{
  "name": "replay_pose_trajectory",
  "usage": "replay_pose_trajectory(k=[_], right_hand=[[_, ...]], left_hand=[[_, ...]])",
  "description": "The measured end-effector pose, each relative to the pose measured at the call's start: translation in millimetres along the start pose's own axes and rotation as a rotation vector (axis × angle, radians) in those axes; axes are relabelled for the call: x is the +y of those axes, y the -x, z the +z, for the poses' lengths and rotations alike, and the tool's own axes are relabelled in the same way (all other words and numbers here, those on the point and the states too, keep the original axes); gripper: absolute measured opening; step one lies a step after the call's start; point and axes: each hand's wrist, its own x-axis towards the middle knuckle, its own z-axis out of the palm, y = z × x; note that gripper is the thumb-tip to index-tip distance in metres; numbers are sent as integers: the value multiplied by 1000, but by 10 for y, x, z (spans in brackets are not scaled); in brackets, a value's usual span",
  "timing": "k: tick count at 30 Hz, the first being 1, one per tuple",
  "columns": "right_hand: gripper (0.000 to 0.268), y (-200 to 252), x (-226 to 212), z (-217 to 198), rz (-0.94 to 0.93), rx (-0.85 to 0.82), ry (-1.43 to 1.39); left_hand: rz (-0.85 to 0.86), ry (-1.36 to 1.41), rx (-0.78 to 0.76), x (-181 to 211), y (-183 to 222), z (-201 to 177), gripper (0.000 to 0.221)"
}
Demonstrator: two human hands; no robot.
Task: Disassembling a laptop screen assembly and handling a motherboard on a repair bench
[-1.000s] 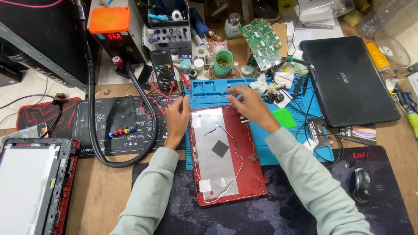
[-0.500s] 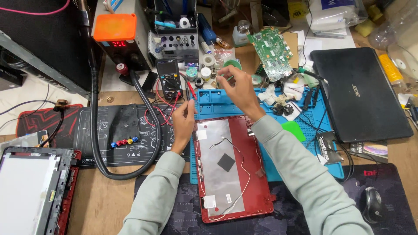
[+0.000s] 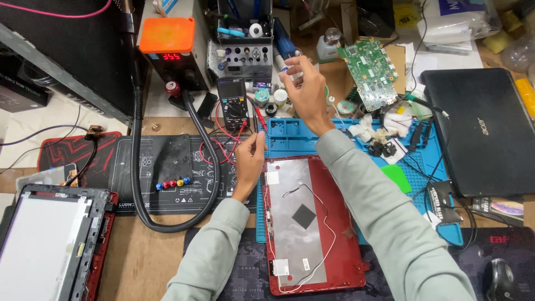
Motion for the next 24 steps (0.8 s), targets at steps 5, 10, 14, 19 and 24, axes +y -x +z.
replay_pose_trajectory(k=[5, 10, 14, 19, 24], right_hand=[[17, -157, -53, 184, -80, -8, 68], [37, -296, 85, 402, -60, -65, 127], [23, -365, 69, 482, -93, -63, 130], [13, -362, 44, 456, -107, -4, 125], [14, -251, -16, 357, -209, 53, 95]], left_hand=[[-39, 7, -83, 228, 13, -78, 47], [-45, 15, -88, 205, 7, -65, 46], [-30, 3, -86, 195, 2, -67, 46], [-54, 17, -94, 205, -3, -70, 47], [-31, 6, -102, 183, 6, -62, 45]])
